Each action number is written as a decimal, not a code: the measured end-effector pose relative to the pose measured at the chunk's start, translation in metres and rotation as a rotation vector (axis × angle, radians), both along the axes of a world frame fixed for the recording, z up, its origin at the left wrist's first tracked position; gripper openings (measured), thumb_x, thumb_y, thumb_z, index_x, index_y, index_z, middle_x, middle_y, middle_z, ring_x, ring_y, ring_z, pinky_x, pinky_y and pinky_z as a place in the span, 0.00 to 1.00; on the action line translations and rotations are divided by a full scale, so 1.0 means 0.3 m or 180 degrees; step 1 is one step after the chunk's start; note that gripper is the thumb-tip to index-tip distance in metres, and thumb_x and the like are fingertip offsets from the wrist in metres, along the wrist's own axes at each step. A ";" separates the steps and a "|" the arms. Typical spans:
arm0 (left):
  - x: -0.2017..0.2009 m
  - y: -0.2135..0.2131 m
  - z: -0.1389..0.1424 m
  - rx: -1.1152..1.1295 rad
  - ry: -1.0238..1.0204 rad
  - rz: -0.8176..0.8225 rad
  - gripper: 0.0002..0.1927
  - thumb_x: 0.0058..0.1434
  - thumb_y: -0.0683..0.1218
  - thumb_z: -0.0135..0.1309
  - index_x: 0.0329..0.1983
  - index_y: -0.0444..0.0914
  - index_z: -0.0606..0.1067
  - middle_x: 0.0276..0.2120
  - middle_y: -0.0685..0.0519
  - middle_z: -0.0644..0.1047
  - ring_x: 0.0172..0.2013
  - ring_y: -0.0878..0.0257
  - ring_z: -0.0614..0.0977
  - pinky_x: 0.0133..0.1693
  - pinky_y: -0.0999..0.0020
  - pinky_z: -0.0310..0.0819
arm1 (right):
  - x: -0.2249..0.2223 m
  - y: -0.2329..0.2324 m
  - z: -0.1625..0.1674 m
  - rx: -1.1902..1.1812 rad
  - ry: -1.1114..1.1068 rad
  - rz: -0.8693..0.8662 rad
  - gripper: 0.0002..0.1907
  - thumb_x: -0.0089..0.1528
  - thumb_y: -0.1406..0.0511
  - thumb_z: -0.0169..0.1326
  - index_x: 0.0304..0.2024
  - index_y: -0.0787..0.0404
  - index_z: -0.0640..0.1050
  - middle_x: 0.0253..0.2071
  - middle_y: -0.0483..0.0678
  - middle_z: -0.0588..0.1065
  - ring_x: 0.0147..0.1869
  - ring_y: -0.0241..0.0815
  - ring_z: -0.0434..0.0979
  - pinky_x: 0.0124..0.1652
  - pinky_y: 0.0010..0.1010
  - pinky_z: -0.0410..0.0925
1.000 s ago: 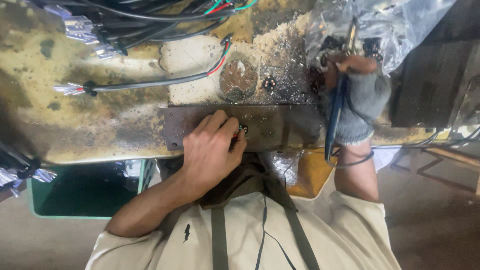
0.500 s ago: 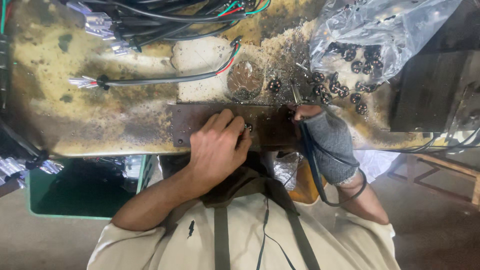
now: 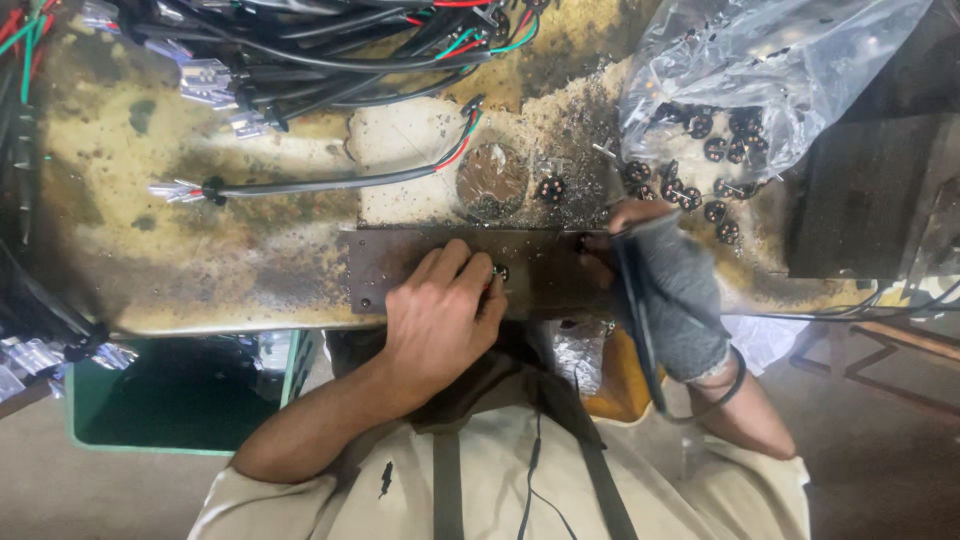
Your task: The person uses a soldering iron to attach wires to small black electrical connectors on a workbench. They repeatedly pick up connectors, align wires, apply solder, and place the finished units on the table.
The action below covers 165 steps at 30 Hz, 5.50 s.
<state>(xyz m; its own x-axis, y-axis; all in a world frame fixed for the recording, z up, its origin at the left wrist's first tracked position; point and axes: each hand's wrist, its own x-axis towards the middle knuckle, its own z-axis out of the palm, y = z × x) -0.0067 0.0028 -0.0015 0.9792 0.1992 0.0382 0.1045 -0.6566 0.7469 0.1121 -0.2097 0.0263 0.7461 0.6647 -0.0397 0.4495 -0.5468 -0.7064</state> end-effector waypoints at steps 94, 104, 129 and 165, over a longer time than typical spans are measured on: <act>-0.026 0.043 0.005 -0.0774 -0.0335 -0.0205 0.05 0.62 0.42 0.62 0.40 0.37 0.80 0.31 0.47 0.79 0.30 0.50 0.82 0.32 0.59 0.75 | -0.182 0.090 -0.219 0.2160 0.1502 -0.0971 0.30 0.65 0.76 0.61 0.51 0.52 0.53 0.38 0.52 0.80 0.33 0.33 0.76 0.34 0.21 0.69; -0.047 0.074 -0.027 0.1088 -0.1510 -0.1001 0.12 0.61 0.41 0.63 0.48 0.34 0.82 0.33 0.52 0.79 0.29 0.61 0.80 0.31 0.69 0.76 | -0.142 0.094 -0.163 0.2112 0.1687 -0.0710 0.30 0.61 0.74 0.64 0.53 0.56 0.58 0.37 0.50 0.78 0.42 0.36 0.79 0.48 0.25 0.72; -0.014 0.025 -0.009 -0.0050 -0.0526 0.0390 0.07 0.61 0.39 0.65 0.41 0.37 0.79 0.34 0.50 0.81 0.32 0.53 0.83 0.35 0.62 0.77 | -0.179 0.124 -0.140 0.0451 -0.0681 -0.0568 0.23 0.53 0.72 0.71 0.41 0.54 0.70 0.36 0.48 0.74 0.41 0.43 0.71 0.49 0.29 0.62; -0.012 -0.012 -0.014 -0.0568 -0.0124 0.0332 0.07 0.56 0.44 0.65 0.36 0.39 0.79 0.30 0.50 0.80 0.30 0.53 0.83 0.31 0.60 0.76 | -0.308 -0.181 -0.351 0.1942 0.2444 -0.1505 0.12 0.65 0.74 0.57 0.39 0.71 0.65 0.28 0.51 0.73 0.33 0.40 0.73 0.32 0.28 0.64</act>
<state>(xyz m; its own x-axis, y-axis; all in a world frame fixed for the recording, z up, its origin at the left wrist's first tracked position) -0.0104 -0.0007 -0.0058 0.9514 0.3065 0.0306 0.1338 -0.5008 0.8552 0.0197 -0.2640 -0.0791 0.8486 0.3828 -0.3652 -0.3914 -0.0102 -0.9202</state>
